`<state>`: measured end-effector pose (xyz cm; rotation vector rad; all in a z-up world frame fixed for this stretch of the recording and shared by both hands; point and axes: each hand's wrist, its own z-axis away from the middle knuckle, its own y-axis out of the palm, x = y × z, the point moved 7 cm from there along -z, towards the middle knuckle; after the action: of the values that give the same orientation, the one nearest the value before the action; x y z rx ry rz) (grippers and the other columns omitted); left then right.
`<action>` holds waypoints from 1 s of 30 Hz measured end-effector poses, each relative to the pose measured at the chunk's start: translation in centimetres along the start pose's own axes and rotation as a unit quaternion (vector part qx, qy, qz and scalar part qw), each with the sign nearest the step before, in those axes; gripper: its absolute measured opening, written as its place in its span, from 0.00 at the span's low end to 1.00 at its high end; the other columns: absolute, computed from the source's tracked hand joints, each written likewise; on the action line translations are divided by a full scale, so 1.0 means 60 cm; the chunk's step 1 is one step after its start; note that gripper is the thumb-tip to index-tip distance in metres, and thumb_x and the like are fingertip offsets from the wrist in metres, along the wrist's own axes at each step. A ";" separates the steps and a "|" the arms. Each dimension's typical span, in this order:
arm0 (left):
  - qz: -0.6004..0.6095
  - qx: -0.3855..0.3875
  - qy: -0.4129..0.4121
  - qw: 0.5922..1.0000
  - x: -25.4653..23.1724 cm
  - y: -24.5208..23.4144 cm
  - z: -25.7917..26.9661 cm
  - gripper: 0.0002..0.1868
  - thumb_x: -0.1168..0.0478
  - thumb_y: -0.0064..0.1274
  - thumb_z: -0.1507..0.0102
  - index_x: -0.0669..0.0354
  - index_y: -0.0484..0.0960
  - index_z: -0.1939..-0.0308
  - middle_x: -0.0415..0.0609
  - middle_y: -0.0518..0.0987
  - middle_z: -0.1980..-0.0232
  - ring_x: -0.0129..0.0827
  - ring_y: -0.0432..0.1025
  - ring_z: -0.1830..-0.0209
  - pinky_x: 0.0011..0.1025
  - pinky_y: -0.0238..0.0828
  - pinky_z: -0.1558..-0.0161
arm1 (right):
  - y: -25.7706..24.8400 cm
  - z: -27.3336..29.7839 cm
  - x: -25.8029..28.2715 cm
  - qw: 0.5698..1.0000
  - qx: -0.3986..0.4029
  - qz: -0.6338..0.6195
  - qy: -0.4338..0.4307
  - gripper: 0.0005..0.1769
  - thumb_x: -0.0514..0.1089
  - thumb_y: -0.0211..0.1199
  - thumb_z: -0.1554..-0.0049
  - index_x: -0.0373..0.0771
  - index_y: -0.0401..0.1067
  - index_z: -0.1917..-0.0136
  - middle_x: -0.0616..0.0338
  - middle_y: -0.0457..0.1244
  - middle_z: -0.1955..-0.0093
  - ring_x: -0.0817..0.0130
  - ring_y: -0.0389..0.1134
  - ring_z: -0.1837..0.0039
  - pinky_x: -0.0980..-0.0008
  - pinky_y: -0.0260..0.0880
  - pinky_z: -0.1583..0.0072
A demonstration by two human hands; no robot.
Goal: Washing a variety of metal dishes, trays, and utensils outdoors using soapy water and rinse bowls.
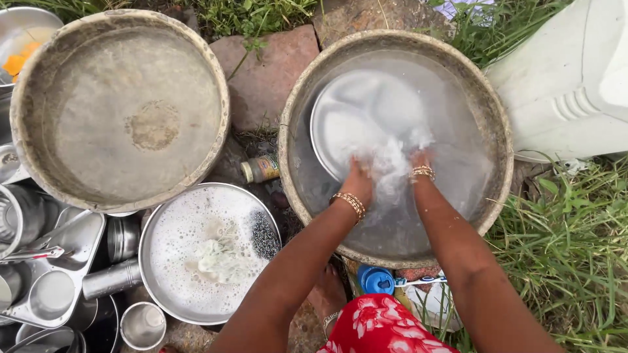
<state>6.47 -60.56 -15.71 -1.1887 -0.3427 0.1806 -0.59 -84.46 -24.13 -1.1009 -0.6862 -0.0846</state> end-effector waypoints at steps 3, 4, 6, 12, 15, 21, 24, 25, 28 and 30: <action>-0.043 -0.068 0.120 0.990 -0.029 -0.025 0.023 0.18 0.58 0.45 0.34 0.67 0.83 0.49 0.69 0.78 0.42 0.61 0.69 0.41 0.69 0.55 0.41 | 0.041 0.007 -0.020 0.990 0.059 -0.096 0.079 0.22 0.58 0.53 0.34 0.37 0.73 0.43 0.45 0.66 0.59 0.46 0.67 0.57 0.48 0.67 0.54; -0.049 -0.127 0.145 0.980 -0.031 -0.050 0.036 0.17 0.59 0.47 0.36 0.68 0.84 0.52 0.69 0.80 0.47 0.60 0.71 0.47 0.65 0.63 0.49 | 0.054 0.005 -0.025 0.983 0.079 -0.129 0.103 0.22 0.58 0.53 0.34 0.38 0.72 0.43 0.45 0.66 0.60 0.47 0.67 0.59 0.47 0.67 0.54; -0.026 -0.149 0.132 0.980 -0.009 -0.104 0.085 0.16 0.59 0.48 0.37 0.68 0.84 0.54 0.66 0.80 0.50 0.58 0.72 0.48 0.60 0.66 0.53 | 0.077 0.018 -0.064 0.962 0.120 -0.186 0.159 0.23 0.60 0.52 0.34 0.38 0.70 0.43 0.47 0.65 0.62 0.48 0.66 0.61 0.47 0.66 0.56; 0.023 -0.330 0.112 0.937 0.119 -0.310 0.195 0.15 0.59 0.49 0.41 0.62 0.85 0.57 0.53 0.81 0.56 0.44 0.73 0.49 0.45 0.68 0.53 | -0.068 0.214 0.086 0.868 0.204 -0.377 0.249 0.25 0.65 0.51 0.33 0.40 0.70 0.48 0.53 0.62 0.68 0.57 0.62 0.67 0.52 0.65 0.61; 0.149 -0.394 0.060 0.905 0.202 -0.414 0.217 0.13 0.60 0.48 0.41 0.57 0.85 0.56 0.49 0.82 0.57 0.40 0.76 0.53 0.45 0.68 0.52 | -0.140 0.234 0.137 0.797 0.199 -0.540 0.183 0.27 0.66 0.50 0.32 0.43 0.70 0.58 0.59 0.62 0.68 0.64 0.63 0.66 0.59 0.69 0.60; 0.501 -0.394 -0.185 0.748 0.370 -0.382 0.216 0.13 0.56 0.52 0.34 0.62 0.83 0.56 0.56 0.83 0.61 0.47 0.78 0.62 0.41 0.72 0.59 | 0.055 0.032 -0.161 0.707 0.077 -0.644 0.282 0.15 0.51 0.51 0.34 0.42 0.69 0.58 0.60 0.67 0.62 0.61 0.71 0.56 0.57 0.75 0.50; 0.562 -0.444 -0.272 0.643 0.409 -0.258 0.187 0.14 0.56 0.53 0.32 0.67 0.81 0.56 0.59 0.81 0.62 0.45 0.76 0.65 0.38 0.72 0.60 | 0.016 0.015 -0.078 0.645 0.089 -0.718 0.247 0.14 0.48 0.54 0.34 0.40 0.72 0.57 0.56 0.68 0.60 0.59 0.71 0.53 0.58 0.75 0.49; 0.549 -0.471 -0.300 0.622 0.420 -0.215 0.180 0.15 0.57 0.51 0.29 0.69 0.81 0.59 0.59 0.81 0.61 0.45 0.73 0.65 0.39 0.70 0.59 | -0.011 0.034 0.037 0.590 0.133 -0.772 0.195 0.14 0.48 0.57 0.34 0.38 0.74 0.57 0.54 0.69 0.59 0.58 0.70 0.53 0.59 0.74 0.49; 0.696 -0.449 -0.300 0.474 0.375 -0.045 0.116 0.15 0.58 0.51 0.28 0.70 0.80 0.61 0.52 0.76 0.65 0.32 0.65 0.66 0.33 0.67 0.61 | -0.124 0.219 0.331 0.592 0.290 -0.752 -0.022 0.21 0.53 0.52 0.33 0.35 0.77 0.55 0.47 0.70 0.51 0.53 0.73 0.47 0.57 0.75 0.44; 0.761 -0.438 -0.292 0.379 0.338 -0.013 0.094 0.14 0.59 0.52 0.28 0.69 0.79 0.62 0.46 0.74 0.64 0.29 0.62 0.66 0.30 0.64 0.61 | -0.178 0.322 0.467 0.785 0.197 -0.547 -0.215 0.19 0.53 0.51 0.32 0.38 0.75 0.47 0.47 0.68 0.43 0.51 0.69 0.40 0.52 0.70 0.39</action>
<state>23.38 -49.55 -9.74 -2.1496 0.2899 2.4028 8.44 -65.84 4.93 -0.1813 -1.6220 -0.6700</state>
